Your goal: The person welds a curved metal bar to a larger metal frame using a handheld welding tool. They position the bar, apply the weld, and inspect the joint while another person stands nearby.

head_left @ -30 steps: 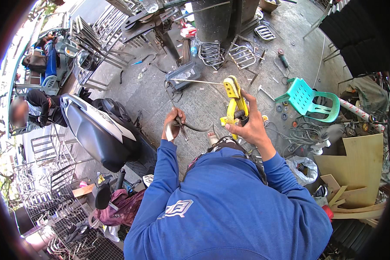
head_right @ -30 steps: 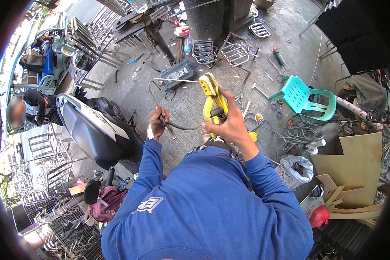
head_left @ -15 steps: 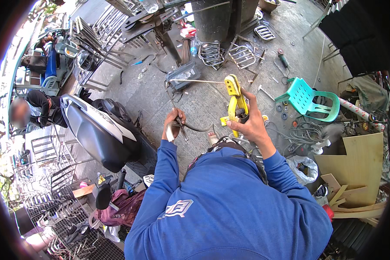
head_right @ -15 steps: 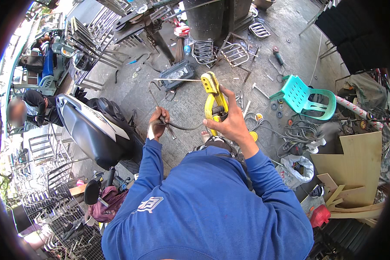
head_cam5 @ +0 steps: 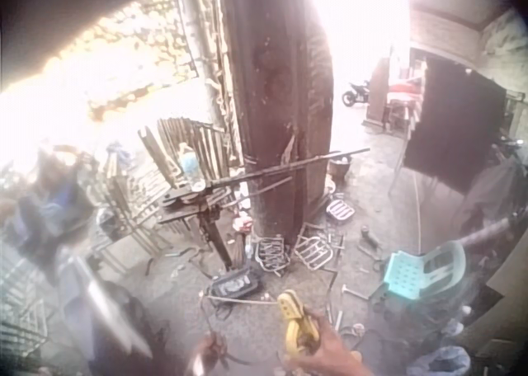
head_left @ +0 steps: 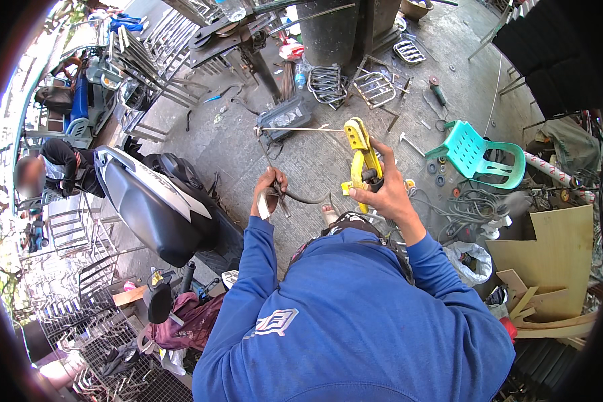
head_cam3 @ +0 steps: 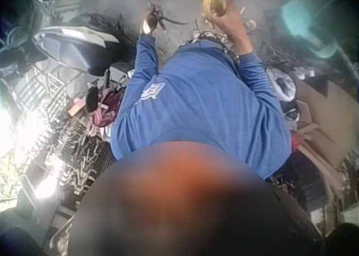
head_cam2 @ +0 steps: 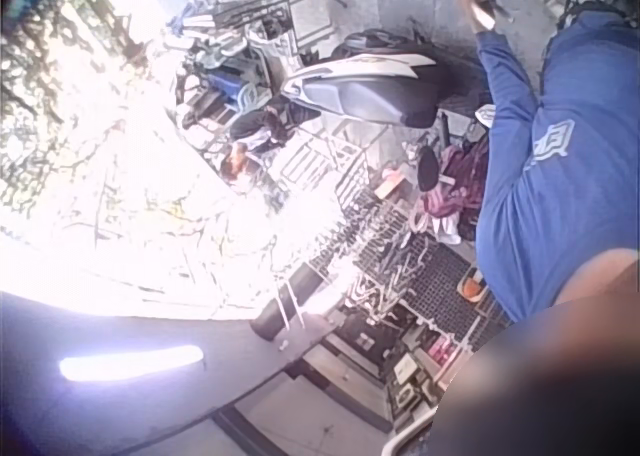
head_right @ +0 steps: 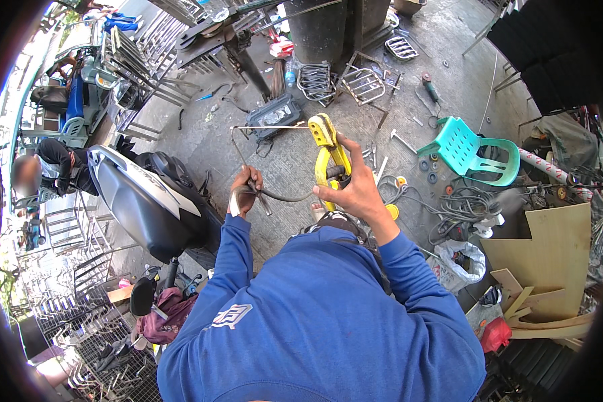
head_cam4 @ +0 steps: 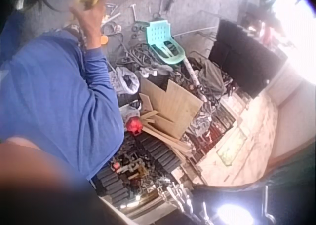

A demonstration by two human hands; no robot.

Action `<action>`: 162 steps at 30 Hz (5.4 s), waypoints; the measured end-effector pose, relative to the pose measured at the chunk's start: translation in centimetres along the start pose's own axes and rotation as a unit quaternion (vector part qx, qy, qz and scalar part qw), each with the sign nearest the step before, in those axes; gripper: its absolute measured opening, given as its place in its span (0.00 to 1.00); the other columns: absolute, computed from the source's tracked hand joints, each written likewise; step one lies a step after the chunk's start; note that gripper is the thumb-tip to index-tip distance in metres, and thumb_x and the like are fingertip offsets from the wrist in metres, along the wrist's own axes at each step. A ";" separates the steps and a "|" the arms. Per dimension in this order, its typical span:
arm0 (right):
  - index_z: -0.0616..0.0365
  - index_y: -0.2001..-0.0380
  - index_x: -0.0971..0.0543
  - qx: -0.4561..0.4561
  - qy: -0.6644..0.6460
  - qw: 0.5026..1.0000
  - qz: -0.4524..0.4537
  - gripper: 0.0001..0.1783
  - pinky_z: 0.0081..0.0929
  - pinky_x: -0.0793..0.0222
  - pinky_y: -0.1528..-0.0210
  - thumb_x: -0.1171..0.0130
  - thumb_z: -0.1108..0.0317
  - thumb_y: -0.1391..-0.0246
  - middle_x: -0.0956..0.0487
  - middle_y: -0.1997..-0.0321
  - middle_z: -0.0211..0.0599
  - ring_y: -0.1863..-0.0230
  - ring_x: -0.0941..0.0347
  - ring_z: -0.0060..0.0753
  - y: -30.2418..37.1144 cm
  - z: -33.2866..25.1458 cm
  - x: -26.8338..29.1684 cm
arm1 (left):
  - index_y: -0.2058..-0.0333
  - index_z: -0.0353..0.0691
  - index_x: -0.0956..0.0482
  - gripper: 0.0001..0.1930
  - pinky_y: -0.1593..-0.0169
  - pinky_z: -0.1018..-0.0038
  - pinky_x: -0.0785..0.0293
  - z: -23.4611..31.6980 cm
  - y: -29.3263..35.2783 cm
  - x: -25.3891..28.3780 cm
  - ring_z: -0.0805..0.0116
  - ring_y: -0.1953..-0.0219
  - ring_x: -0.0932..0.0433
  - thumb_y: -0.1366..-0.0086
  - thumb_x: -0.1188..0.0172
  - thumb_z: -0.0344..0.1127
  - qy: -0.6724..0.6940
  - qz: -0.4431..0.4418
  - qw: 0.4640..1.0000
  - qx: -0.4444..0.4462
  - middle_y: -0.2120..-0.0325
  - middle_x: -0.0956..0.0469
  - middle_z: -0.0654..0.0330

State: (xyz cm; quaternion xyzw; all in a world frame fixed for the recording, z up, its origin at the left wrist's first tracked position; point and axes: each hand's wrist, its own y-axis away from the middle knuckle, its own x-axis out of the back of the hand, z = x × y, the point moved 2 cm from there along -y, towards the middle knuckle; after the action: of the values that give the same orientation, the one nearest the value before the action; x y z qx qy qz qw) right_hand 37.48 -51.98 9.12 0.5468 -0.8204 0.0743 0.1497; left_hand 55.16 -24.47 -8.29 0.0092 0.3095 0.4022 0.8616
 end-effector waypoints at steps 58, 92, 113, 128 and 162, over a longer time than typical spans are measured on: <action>0.51 0.26 0.44 -0.123 -0.116 0.985 -0.022 0.57 0.42 0.25 0.42 0.24 0.47 0.54 0.20 0.50 0.49 0.49 0.19 0.44 -0.3 1.7 0.5 | 0.69 0.45 0.31 0.24 0.67 0.73 0.38 0.3 1.2 -0.6 0.71 0.75 0.34 0.19 0.55 0.58 -0.027 0.054 0.998 0.008 0.79 0.32 0.62; 0.47 0.26 0.43 -0.079 -0.073 0.993 -0.042 0.57 0.29 0.26 0.56 0.22 0.52 0.56 0.20 0.61 0.36 0.60 0.22 0.28 -0.7 1.4 0.6 | 0.70 0.43 0.28 0.24 0.68 0.74 0.33 -0.1 0.9 -0.8 0.72 0.73 0.27 0.23 0.47 0.58 -0.001 0.069 0.998 -0.011 0.76 0.30 0.64; 0.49 0.27 0.42 -0.104 -0.069 0.991 -0.042 0.58 0.40 0.26 0.40 0.21 0.47 0.57 0.18 0.51 0.48 0.48 0.19 0.42 -0.8 1.4 1.0 | 0.69 0.43 0.30 0.24 0.68 0.69 0.32 0.1 1.3 -0.4 0.71 0.72 0.28 0.22 0.49 0.59 -0.024 0.052 0.998 -0.011 0.76 0.29 0.62; 0.50 0.27 0.41 -0.010 -0.013 0.999 -0.039 0.60 0.43 0.29 0.36 0.19 0.50 0.60 0.22 0.39 0.54 0.39 0.22 0.52 -0.2 1.3 1.1 | 0.70 0.42 0.27 0.26 0.74 0.77 0.33 -1.1 0.6 0.2 0.73 0.75 0.27 0.24 0.46 0.60 -0.026 0.053 0.998 -0.006 0.75 0.26 0.62; 0.52 0.25 0.43 0.068 0.036 0.995 0.064 0.59 0.35 0.28 0.47 0.22 0.60 0.58 0.28 0.38 0.44 0.51 0.28 0.37 0.2 -0.8 -2.5 | 0.68 0.44 0.27 0.23 0.65 0.75 0.31 -0.6 -2.9 -0.9 0.73 0.70 0.27 0.23 0.47 0.58 0.047 -0.063 0.997 -0.023 0.75 0.30 0.67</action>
State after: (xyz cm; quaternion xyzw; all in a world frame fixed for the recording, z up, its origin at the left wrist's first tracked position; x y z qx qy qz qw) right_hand 38.27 -49.50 9.09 0.4993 -0.8406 0.1590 0.1371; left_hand 56.37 -27.22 -9.06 -0.0487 0.3406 0.3541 0.8696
